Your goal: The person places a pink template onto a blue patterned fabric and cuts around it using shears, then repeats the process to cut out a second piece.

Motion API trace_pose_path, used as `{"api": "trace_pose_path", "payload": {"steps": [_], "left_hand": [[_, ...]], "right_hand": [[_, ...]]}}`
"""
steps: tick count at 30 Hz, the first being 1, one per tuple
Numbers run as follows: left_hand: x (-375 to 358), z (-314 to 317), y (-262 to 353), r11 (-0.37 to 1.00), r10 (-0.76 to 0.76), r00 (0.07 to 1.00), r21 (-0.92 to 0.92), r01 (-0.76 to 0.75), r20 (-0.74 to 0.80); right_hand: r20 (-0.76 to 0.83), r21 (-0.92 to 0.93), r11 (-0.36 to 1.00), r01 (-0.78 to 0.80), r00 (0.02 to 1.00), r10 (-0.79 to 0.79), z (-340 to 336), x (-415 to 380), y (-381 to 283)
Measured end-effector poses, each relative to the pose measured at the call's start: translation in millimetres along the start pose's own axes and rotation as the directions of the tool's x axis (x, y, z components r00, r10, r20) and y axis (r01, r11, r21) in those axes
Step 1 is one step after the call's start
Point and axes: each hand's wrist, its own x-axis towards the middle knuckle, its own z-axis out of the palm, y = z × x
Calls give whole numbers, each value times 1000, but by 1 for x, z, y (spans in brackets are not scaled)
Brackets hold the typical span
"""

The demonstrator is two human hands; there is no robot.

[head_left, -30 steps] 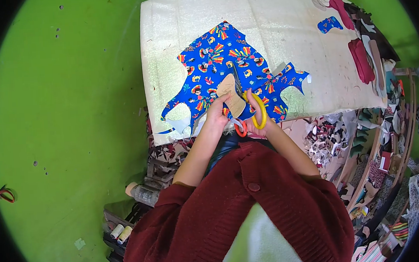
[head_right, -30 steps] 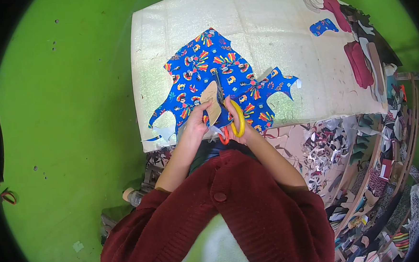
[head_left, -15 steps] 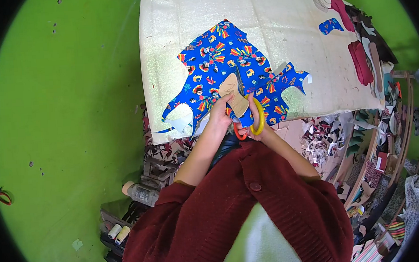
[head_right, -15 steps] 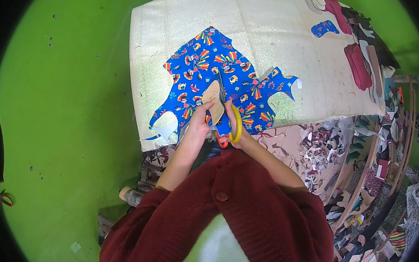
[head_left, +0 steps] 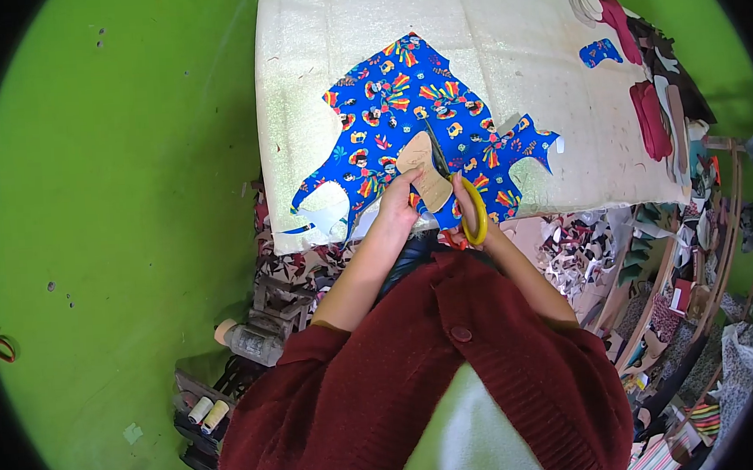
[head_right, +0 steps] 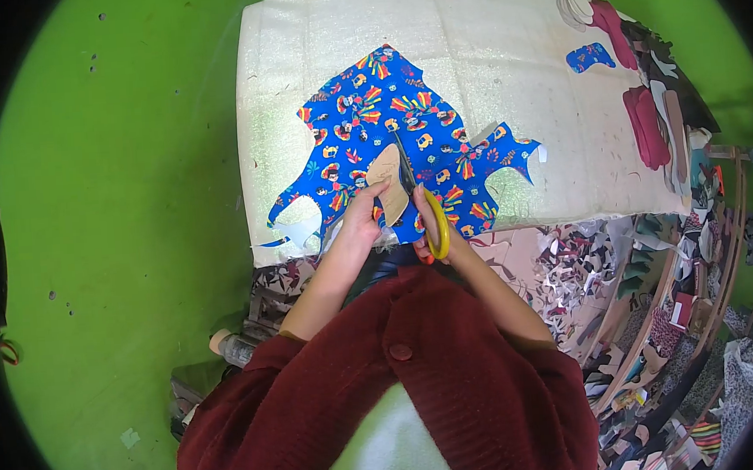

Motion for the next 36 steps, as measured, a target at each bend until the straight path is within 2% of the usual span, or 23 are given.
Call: {"api": "trace_pose_path", "payload": {"steps": [5, 8, 10, 13, 16, 18, 20, 21, 24, 28, 30, 34, 36], "left_hand": [[4, -5, -1, 999, 25, 1000, 34, -26, 16], [1, -4, -2, 999, 24, 999, 37, -25, 27], [0, -3, -2, 999, 22, 1000, 41, -23, 22], [1, -3, -5, 997, 60, 998, 40, -61, 21], [0, -4, -6, 996, 77, 997, 35, -77, 21], [-2, -4, -7, 995, 86, 996, 45, -87, 26], [-3, -2, -7, 995, 92, 996, 43, -92, 6], [-3, -1, -7, 994, 95, 995, 50, -95, -12], [-2, -2, -7, 994, 99, 995, 49, -97, -33], [-1, -4, -6, 996, 82, 996, 22, -82, -25], [1, -8, -7, 993, 106, 994, 61, -104, -37], [5, -15, -9, 994, 104, 994, 29, -103, -19], [6, -17, -9, 992, 124, 992, -1, -124, -7]], "right_hand": [[-7, -65, 998, 10, 1000, -10, 1, -10, -12], [-73, -118, 990, -73, 995, 65, -18, -2, -7], [-24, -135, 983, -121, 993, 119, -23, 0, -8], [-28, -83, 993, -89, 996, 87, -17, -3, -10], [24, -57, 991, -124, 992, 126, -18, 3, -17], [11, -93, 987, -132, 991, 134, -19, 5, -25], [124, -54, 977, -207, 969, 212, -23, 6, -32], [123, -48, 974, -221, 966, 225, -21, 4, -35], [102, -149, 963, -224, 965, 240, -23, 5, -39], [135, -162, 954, -251, 952, 274, -30, 4, -45], [128, -215, 941, -260, 948, 291, -35, 4, -48], [49, -265, 925, -271, 955, 294, -35, 2, -53], [65, -276, 920, -280, 949, 308, -37, 2, -56]]}}
